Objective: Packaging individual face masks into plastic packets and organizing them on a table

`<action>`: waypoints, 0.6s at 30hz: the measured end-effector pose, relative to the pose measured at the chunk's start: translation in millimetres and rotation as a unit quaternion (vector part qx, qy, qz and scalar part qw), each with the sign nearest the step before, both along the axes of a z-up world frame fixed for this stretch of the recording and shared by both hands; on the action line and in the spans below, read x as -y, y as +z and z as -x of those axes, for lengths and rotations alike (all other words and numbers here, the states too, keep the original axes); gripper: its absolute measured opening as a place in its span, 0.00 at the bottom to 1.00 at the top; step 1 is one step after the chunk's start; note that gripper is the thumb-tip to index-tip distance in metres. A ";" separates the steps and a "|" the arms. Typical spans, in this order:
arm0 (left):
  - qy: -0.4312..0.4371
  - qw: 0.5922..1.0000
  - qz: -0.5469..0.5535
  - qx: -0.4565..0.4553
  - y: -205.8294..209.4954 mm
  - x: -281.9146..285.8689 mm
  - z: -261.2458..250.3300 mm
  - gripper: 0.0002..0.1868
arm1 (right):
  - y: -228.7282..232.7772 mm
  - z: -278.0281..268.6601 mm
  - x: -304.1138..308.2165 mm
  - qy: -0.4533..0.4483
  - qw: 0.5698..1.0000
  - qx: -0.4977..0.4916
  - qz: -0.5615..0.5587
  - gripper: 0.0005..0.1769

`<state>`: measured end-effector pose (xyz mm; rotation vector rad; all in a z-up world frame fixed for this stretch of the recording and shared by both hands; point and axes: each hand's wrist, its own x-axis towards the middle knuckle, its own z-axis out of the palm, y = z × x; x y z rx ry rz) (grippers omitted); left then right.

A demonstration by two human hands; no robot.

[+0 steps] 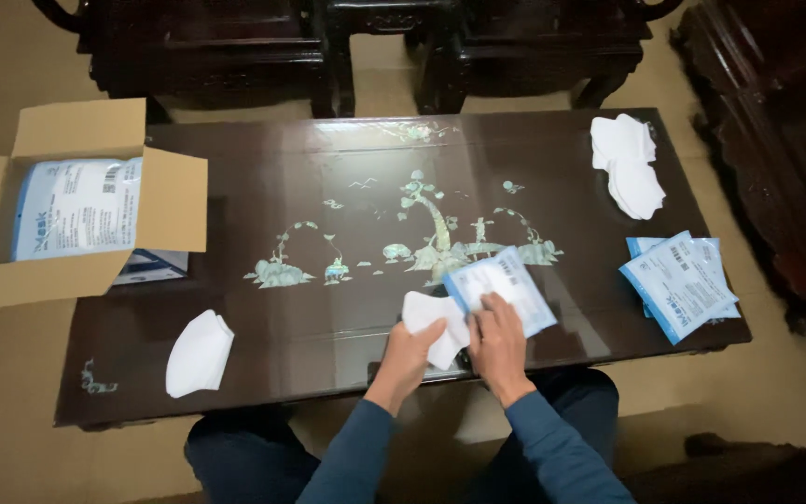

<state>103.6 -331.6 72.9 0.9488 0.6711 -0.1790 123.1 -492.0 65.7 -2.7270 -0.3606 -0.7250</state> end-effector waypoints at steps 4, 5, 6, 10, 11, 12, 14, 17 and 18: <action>-0.044 0.997 -0.057 0.003 -30.1 -3.9 -2.8 0.17 | -4.6 4.4 -15.4 0.069 0.994 0.028 -0.080 0.04; -0.058 0.994 -0.089 -0.003 -37.9 -5.9 -2.3 0.16 | 0.6 5.1 -17.6 0.066 0.993 0.029 -0.096 0.03; -0.057 0.994 -0.088 -0.003 -50.2 -8.7 -3.0 0.16 | 3.8 3.5 -18.9 0.066 0.993 0.029 -0.095 0.03; -0.115 0.978 -0.174 -0.012 -41.9 -12.2 3.4 0.19 | -0.3 2.1 -20.2 0.062 0.989 0.027 -0.134 0.05; -0.130 0.974 -0.185 -0.009 -24.7 -12.4 5.5 0.21 | -5.1 1.5 -20.2 0.060 0.990 0.038 -0.119 0.04; -0.129 0.974 -0.184 -0.008 -25.2 -7.9 6.4 0.21 | 1.4 4.7 -23.1 0.061 0.990 0.038 -0.119 0.04; -0.136 0.977 -0.161 0.004 -25.9 -0.3 7.6 0.18 | 14.4 10.3 -30.5 0.081 0.989 0.003 -0.125 0.04; -0.121 0.983 -0.134 -0.027 13.8 3.1 10.5 0.19 | -2.1 13.7 -32.3 0.082 0.991 0.044 -0.099 0.05; -0.121 0.983 -0.135 -0.027 40.2 0.6 12.2 0.19 | -2.2 15.5 -33.9 0.082 0.991 0.044 -0.099 0.05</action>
